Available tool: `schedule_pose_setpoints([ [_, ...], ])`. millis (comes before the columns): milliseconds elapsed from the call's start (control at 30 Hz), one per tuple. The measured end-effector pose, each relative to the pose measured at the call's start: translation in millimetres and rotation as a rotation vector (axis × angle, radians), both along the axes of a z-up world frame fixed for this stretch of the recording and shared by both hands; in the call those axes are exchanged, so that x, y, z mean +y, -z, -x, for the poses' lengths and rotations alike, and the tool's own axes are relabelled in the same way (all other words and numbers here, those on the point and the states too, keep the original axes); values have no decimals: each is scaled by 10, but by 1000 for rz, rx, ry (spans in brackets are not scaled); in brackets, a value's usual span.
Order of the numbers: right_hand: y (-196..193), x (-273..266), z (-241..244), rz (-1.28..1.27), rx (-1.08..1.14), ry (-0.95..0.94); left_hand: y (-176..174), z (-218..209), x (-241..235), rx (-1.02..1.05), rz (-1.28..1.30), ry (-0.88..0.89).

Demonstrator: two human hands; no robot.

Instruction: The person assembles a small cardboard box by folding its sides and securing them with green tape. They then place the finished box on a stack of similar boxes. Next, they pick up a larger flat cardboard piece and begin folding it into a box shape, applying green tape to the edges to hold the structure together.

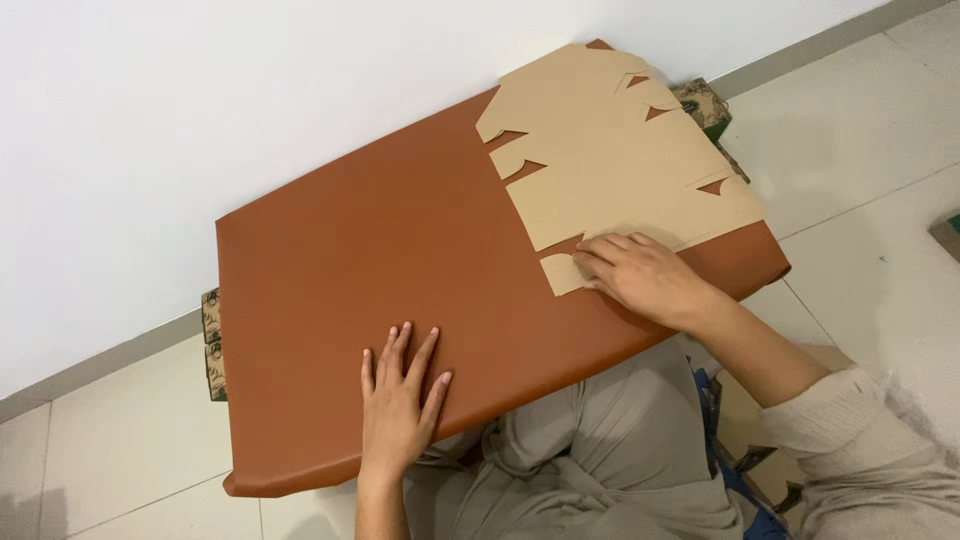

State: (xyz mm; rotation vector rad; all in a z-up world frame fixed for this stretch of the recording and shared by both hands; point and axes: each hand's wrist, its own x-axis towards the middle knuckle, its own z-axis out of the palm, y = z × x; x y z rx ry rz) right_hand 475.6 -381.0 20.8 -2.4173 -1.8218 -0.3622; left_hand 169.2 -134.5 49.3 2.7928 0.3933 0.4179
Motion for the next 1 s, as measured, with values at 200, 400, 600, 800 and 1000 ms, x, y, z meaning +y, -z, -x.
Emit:
schedule_pose_setpoints([
  [200,66,37,323,-130,-180,52,-6,3,14,-21,-31,-5],
  [400,-109,60,367,-140,-226,114,-45,-5,1,-24,-9,3],
  [600,-91,-75,618,-310,-486,70,-6,3,9,-44,-42,-5],
  [800,-12,-31,594,-405,-337,205,-54,3,5,-59,-26,-8],
  [1000,-206,107,866,-686,-174,287,-84,64,-25,-128,58,-45],
])
